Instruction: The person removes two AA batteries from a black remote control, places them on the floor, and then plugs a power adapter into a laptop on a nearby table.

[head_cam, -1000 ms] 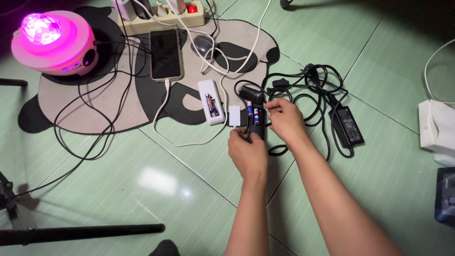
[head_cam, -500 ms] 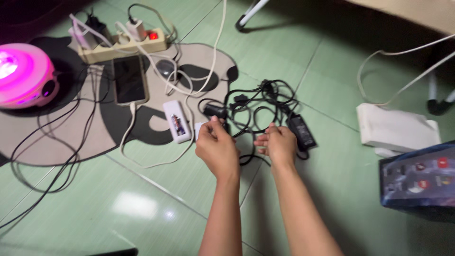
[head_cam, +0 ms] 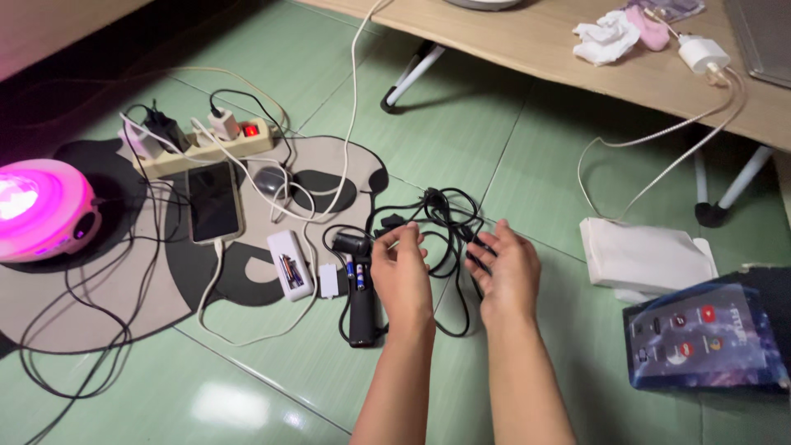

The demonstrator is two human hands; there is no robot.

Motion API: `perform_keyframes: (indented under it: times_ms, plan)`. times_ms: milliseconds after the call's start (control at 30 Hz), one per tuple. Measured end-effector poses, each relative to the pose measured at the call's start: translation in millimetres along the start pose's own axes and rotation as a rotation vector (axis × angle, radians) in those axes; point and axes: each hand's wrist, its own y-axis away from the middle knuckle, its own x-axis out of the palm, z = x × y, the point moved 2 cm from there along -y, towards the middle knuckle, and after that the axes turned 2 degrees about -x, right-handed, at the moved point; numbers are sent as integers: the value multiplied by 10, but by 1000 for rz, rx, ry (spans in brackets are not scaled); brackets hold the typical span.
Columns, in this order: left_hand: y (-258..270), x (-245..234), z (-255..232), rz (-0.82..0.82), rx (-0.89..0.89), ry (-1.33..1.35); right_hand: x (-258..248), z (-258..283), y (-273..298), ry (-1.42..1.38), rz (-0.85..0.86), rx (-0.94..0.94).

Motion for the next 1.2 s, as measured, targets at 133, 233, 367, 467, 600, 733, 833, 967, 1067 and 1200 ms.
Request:
perform_keyframes:
  times_ms: [133, 233, 367, 467, 600, 733, 833, 967, 1067, 1200]
  plan:
    - [-64, 59, -160, 51, -21, -4, 100, 302, -43, -61, 25, -9]
    - [-164, 117, -322, 59, -27, -13, 198, 463, -90, -82, 56, -25]
    - [-283, 147, -471, 24, -87, -79, 298, 541, -161, -100, 77, -15]
    - [-357, 296, -544, 35, -101, -93, 335, 612, -276, -68, 37, 25]
    - [-405, 532, -594, 35, -163, -94, 310, 683, -397, -54, 3, 58]
    - [-253, 838, -956, 54, -192, -97, 387, 1009, -355, -33, -39, 115]
    - [-28, 1058, -1446, 48, -214, -126, 530, 1443, -213, -14, -51, 140]
    - [330, 1238, -2191, 18, -254, -159, 733, 2139, 96, -13, -14, 140]
    - [585, 1349, -2852, 8, -254, -175, 976, 2759, 373, 9, -3, 150]
    - [941, 1398, -3596, -18, -283, -161, 1244, 3493, 738, 45, 14, 171]
